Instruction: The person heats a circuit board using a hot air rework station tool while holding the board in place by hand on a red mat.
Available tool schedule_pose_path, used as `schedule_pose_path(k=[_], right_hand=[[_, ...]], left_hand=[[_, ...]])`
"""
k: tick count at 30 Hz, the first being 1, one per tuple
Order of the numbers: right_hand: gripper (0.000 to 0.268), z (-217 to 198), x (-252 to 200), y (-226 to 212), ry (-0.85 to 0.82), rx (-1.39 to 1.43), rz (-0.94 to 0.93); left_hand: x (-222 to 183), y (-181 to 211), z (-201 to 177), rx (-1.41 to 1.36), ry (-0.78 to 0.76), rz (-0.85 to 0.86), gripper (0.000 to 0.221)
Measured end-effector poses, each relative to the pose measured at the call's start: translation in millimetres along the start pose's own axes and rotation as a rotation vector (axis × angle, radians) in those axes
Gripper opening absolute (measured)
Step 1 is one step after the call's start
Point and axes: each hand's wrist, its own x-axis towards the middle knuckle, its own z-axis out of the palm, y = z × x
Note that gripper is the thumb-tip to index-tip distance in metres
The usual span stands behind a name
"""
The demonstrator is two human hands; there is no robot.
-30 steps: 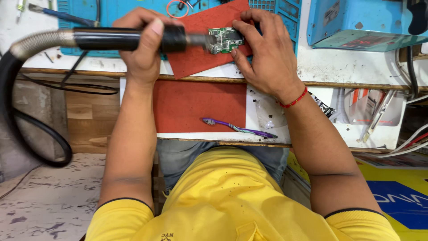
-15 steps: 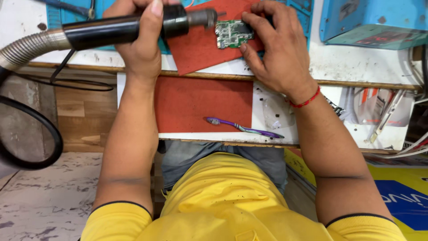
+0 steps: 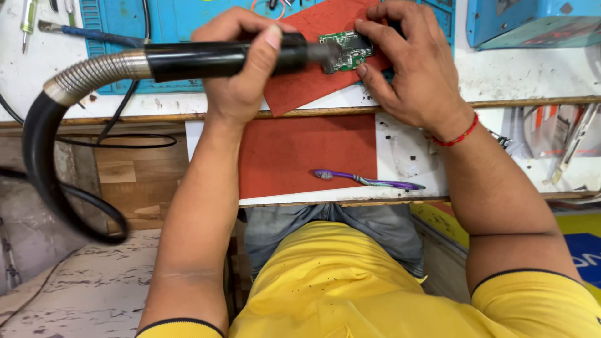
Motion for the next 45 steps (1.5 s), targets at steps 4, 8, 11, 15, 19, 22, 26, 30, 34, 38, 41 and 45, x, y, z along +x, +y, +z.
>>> schedule_pose_path(k=[4, 8, 11, 15, 19, 22, 26, 30, 34, 38, 41, 45], right_hand=[[0.041, -0.7, -1.9, 5.2, -0.029, 0.021, 0.018], [0.039, -1.1, -2.1, 7.5, -0.037, 0.068, 0.087], [0.036, 2.1, -3.6, 11.7, -0.02, 0.092, 0.115], [0.038, 4.4, -6.8, 15.2, -0.027, 0.105, 0.129], [0.037, 5.8, -8.6, 17.6, -0.02, 0.088, 0.114], [0.037, 7.3, -10.4, 13.4, -0.015, 0.084, 0.11], [0.033, 3.5, -4.0, 9.0, 0.003, 0.097, 0.074], [0.035, 5.9, -5.0, 8.0, 0.036, 0.098, 0.095], [0.034, 7.4, -9.3, 14.1, 0.022, 0.104, 0.135], [0.035, 8.7, -8.5, 14.5, 0.012, 0.095, 0.141], [0.037, 8.0, -8.0, 15.7, -0.002, 0.055, 0.128], [0.038, 8.4, -7.6, 14.9, -0.023, 0.062, 0.151]], left_hand=[[-3.4, -6.4, -0.1, -0.007, 0.022, -0.025, 0.019], [-4.4, -3.8, -3.3, -0.05, -0.042, 0.02, 0.02], [-5.1, -4.2, -0.6, -0.135, 0.071, -0.088, 0.02], [-5.4, -0.1, -3.9, 0.019, -0.011, -0.017, 0.021], [-5.1, 1.3, -2.5, -0.072, 0.054, -0.002, 0.023], [-14.3, -1.2, -8.3, -0.103, 0.032, 0.003, 0.021], [-23.0, -14.4, 0.8, -0.097, 0.267, -0.045, 0.014], [-25.3, -8.3, 0.6, -0.059, 0.186, -0.046, 0.009], [-18.4, -0.2, -5.2, 0.043, 0.17, -0.043, 0.02], [-15.2, 10.0, -0.8, 0.029, 0.164, -0.025, 0.025], [-14.2, 13.6, -6.1, 0.072, 0.104, -0.045, 0.025], [-16.1, 12.7, -4.8, -0.037, 0.107, -0.071, 0.024]])
